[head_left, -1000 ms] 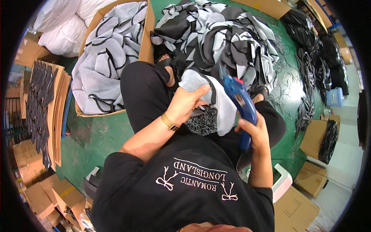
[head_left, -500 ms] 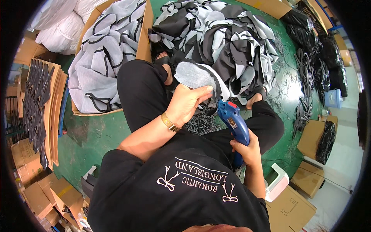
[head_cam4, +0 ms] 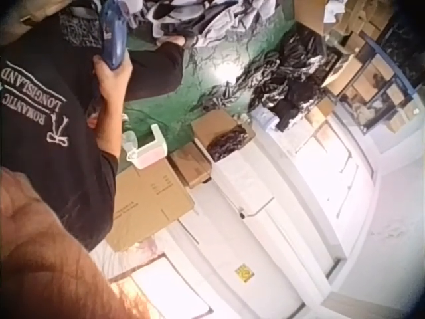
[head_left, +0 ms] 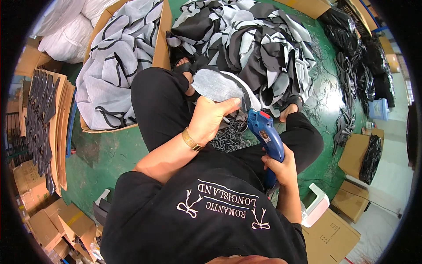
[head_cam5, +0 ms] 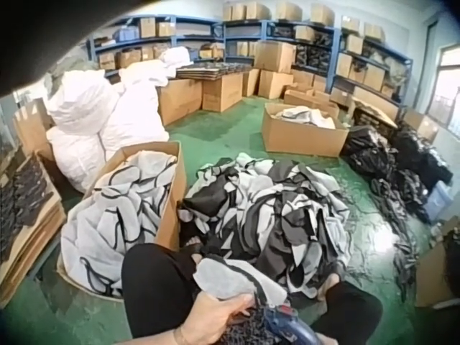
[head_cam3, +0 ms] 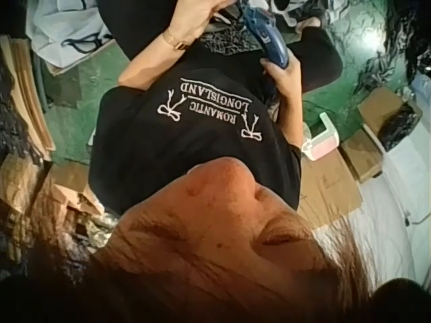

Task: Cutting individual fabric pieces from a large pile using an electric rotary cutter.

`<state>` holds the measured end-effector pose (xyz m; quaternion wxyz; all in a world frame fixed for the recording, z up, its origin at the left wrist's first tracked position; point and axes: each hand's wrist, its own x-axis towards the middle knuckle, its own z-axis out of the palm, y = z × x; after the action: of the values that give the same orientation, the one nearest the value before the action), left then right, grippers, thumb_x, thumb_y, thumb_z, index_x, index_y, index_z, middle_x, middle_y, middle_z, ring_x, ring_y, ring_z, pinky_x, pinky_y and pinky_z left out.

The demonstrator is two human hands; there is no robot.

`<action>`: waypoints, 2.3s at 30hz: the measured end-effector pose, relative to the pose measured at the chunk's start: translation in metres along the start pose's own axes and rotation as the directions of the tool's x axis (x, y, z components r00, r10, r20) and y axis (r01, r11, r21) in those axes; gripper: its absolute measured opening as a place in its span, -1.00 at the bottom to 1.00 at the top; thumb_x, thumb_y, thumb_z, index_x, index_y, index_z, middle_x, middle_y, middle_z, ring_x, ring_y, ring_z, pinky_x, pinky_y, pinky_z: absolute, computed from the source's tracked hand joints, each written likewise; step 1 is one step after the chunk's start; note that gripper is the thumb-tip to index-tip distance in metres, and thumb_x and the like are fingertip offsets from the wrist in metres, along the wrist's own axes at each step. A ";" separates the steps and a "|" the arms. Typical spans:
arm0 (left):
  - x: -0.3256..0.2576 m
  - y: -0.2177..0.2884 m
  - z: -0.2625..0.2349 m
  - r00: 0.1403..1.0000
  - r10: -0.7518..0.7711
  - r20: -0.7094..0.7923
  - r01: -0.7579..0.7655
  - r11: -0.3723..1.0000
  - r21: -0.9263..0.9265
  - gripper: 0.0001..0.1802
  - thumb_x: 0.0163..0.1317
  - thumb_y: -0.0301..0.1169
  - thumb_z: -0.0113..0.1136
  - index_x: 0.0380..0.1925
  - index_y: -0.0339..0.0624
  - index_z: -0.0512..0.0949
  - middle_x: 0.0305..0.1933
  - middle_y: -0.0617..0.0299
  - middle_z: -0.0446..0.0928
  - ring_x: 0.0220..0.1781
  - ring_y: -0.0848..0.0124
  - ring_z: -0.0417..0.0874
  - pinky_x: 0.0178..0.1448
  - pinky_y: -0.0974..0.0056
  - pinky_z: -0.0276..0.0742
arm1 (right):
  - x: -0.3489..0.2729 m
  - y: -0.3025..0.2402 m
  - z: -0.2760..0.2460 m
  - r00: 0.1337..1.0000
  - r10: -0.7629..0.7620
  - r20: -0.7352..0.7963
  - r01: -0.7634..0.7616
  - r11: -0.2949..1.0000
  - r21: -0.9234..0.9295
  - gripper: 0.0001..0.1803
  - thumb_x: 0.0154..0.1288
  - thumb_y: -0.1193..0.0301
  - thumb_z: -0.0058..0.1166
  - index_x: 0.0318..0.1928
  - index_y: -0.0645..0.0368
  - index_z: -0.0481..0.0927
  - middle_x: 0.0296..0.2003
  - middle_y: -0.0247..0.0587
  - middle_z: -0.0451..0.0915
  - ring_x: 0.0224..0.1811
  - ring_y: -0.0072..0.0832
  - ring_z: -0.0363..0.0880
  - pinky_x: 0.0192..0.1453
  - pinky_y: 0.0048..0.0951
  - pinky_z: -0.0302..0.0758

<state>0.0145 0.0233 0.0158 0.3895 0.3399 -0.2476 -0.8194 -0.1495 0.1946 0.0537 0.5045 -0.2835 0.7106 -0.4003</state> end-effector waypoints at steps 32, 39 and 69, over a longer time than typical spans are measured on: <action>-0.006 -0.007 -0.003 0.994 -0.065 0.082 0.054 0.990 0.132 -0.77 0.19 -0.38 0.29 -0.17 -0.17 0.54 -0.27 0.37 0.58 -0.38 0.64 0.51 -0.35 0.50 0.37 | 0.049 -0.019 0.011 0.982 -0.185 -0.031 0.188 0.967 0.173 -0.53 -0.03 0.39 0.32 -0.11 0.33 0.49 -0.41 -0.30 0.52 -0.48 -0.60 0.48 -0.37 -0.55 0.45; 0.006 0.001 -0.010 0.997 0.025 0.077 -0.034 0.993 0.117 -0.77 0.17 -0.44 0.29 -0.17 -0.13 0.53 -0.29 0.40 0.57 -0.34 0.65 0.53 -0.31 0.51 0.40 | 0.010 -0.008 -0.020 0.992 0.014 0.129 -0.040 0.979 0.201 -0.58 -0.14 0.46 0.29 -0.21 0.37 0.51 -0.49 -0.24 0.50 -0.58 -0.51 0.49 -0.49 -0.54 0.46; -0.010 0.014 -0.006 0.942 -0.016 0.336 -0.133 0.900 0.416 -0.71 0.16 -0.52 0.25 -0.10 -0.27 0.50 -0.18 0.32 0.56 -0.13 0.56 0.53 -0.01 0.37 0.46 | 0.034 -0.029 -0.007 0.989 -0.123 0.080 0.107 0.978 0.180 -0.58 -0.10 0.52 0.27 -0.15 0.36 0.49 -0.41 -0.27 0.51 -0.52 -0.55 0.50 -0.46 -0.54 0.49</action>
<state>0.0299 0.0223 0.0252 0.2818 0.2674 -0.4953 -0.7770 -0.1677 0.1547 0.0629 0.5351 -0.2964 0.6314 -0.4766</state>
